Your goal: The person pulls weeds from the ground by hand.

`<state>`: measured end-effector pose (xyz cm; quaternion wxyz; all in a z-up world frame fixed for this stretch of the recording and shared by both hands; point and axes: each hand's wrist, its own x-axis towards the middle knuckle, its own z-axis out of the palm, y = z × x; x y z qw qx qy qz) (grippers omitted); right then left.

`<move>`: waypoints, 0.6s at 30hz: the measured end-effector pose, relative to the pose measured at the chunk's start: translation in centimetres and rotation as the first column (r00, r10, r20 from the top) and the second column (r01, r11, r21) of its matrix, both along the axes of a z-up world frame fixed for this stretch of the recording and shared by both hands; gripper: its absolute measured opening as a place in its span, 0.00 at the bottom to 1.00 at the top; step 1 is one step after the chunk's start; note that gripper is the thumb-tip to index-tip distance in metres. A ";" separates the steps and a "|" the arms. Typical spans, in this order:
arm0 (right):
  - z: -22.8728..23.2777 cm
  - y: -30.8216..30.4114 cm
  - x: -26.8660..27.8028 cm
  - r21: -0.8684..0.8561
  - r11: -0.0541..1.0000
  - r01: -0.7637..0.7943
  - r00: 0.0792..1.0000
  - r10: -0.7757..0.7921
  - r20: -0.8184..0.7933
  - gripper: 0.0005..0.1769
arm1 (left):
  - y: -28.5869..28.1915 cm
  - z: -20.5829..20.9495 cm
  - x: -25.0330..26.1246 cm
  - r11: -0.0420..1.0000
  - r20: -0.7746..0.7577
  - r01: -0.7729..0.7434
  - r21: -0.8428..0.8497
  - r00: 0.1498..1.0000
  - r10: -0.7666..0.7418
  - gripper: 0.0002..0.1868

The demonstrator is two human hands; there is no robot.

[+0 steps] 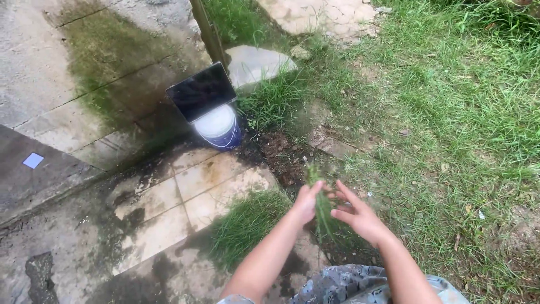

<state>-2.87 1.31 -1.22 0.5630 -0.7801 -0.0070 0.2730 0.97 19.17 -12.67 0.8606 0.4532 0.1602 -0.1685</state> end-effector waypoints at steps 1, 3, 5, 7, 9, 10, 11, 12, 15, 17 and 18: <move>0.7 0.0 -0.3 0.017 1.000 0.003 1.000 -0.003 -0.025 0.49 | 1.3 -0.3 -0.1 0.995 -0.092 -0.073 0.063 0.993 0.079 0.16; -1.5 -1.1 0.2 -0.030 0.999 0.011 1.000 -0.011 -0.022 0.42 | 4.6 -2.8 0.0 0.968 -0.095 -0.044 0.245 0.993 0.069 0.16; -3.5 -2.4 0.7 -0.075 0.997 0.021 1.000 -0.023 -0.022 0.37 | 8.5 -6.8 0.1 0.907 -0.105 -0.008 0.420 0.993 0.058 0.16; -5.4 -4.0 1.3 -0.166 0.983 0.076 0.997 -0.074 0.019 0.27 | 12.9 -12.3 0.4 0.494 0.027 0.004 0.869 0.998 -0.055 0.23; -5.1 -4.4 1.4 -0.191 0.977 0.091 0.996 -0.086 0.035 0.26 | 14.7 -9.1 -0.5 0.312 -0.060 0.094 0.945 0.991 -0.117 0.24; -5.0 -4.6 1.5 -0.218 0.970 0.107 0.994 -0.098 0.052 0.25 | 15.6 -7.5 -0.9 0.115 -0.155 0.175 0.978 0.975 -0.161 0.24; -5.2 -4.7 1.5 -0.216 0.970 0.107 0.994 -0.099 0.051 0.25 | 16.6 -6.9 -1.5 0.113 -0.156 0.175 0.978 0.975 -0.161 0.24; -5.4 -4.8 1.5 -0.223 0.969 0.105 0.994 -0.094 0.058 0.24 | 17.5 -6.3 -2.0 0.025 -0.180 0.187 0.982 0.969 -0.169 0.23; -5.7 -5.1 1.7 -0.232 0.968 0.098 0.994 -0.085 0.068 0.24 | 18.7 -6.5 -3.1 -0.142 -0.176 0.151 0.978 0.968 -0.181 0.24; -5.3 -4.9 1.7 -0.232 0.968 0.095 0.994 -0.082 0.067 0.24 | 18.8 -8.2 -3.4 -0.222 -0.152 0.108 0.969 0.970 -0.191 0.26; -4.8 -4.8 1.7 -0.253 0.963 0.089 0.995 -0.076 0.060 0.24 | 18.8 -9.5 -3.5 -0.241 -0.204 0.156 0.958 0.961 -0.187 0.26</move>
